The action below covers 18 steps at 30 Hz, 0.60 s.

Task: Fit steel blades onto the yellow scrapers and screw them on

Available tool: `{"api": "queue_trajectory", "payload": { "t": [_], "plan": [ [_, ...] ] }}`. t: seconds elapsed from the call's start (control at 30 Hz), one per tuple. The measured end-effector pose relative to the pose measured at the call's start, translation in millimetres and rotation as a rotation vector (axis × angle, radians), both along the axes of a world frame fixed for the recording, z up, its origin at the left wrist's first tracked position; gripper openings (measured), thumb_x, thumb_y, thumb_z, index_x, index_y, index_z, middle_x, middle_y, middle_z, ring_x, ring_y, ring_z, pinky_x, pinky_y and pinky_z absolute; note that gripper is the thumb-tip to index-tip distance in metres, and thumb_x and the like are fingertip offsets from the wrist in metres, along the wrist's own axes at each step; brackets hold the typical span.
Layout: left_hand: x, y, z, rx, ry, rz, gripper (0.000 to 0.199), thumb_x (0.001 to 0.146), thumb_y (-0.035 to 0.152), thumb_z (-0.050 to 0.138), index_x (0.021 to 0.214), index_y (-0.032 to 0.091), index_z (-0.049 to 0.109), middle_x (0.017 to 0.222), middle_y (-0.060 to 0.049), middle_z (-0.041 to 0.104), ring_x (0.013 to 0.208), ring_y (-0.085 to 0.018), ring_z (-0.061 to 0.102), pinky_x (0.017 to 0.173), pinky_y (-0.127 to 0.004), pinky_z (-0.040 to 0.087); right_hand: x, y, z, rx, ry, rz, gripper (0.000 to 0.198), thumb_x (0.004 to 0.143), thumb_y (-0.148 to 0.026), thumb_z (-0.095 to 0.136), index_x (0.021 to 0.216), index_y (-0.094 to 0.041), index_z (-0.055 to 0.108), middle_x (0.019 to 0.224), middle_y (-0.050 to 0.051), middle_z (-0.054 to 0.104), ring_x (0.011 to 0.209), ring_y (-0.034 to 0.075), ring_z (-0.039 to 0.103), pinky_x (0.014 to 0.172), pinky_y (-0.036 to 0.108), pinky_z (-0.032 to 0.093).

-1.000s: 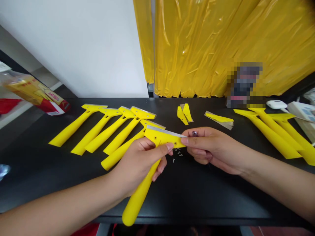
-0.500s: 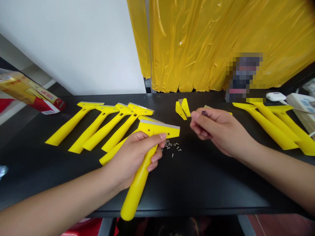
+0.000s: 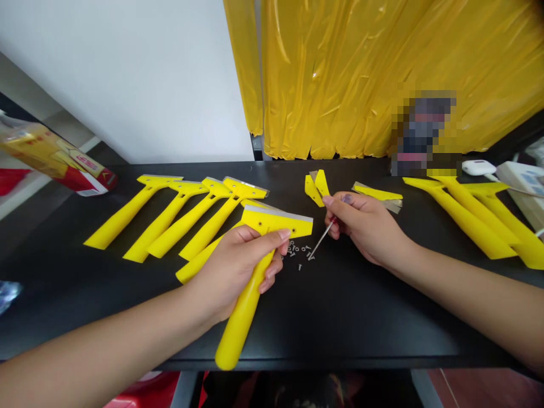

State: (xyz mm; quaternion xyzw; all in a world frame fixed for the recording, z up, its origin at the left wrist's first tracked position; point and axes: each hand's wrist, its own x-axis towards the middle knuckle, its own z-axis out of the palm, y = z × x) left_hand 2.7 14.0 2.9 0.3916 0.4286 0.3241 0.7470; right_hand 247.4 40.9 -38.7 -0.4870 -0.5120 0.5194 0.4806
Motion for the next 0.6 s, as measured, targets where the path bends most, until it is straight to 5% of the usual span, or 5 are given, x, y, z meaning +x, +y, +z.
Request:
{"api": "queue_trajectory", "payload": {
  "t": [0.6],
  "plan": [
    [-0.1,-0.1,-0.9,-0.011,0.056,-0.033,0.039,0.094,0.046,0.079,0.071,0.018,0.065,0.048,0.003,0.053,0.039,-0.007,0.042,0.04,-0.016,0.036,-5.1,-4.6,4.8,-0.017,-0.061,0.114,0.045,0.09,-0.059,0.082,0.075,-0.019,0.069,0.066,0.0,0.066,0.06,0.012,0.061,0.062,0.026,0.053]
  ]
}}
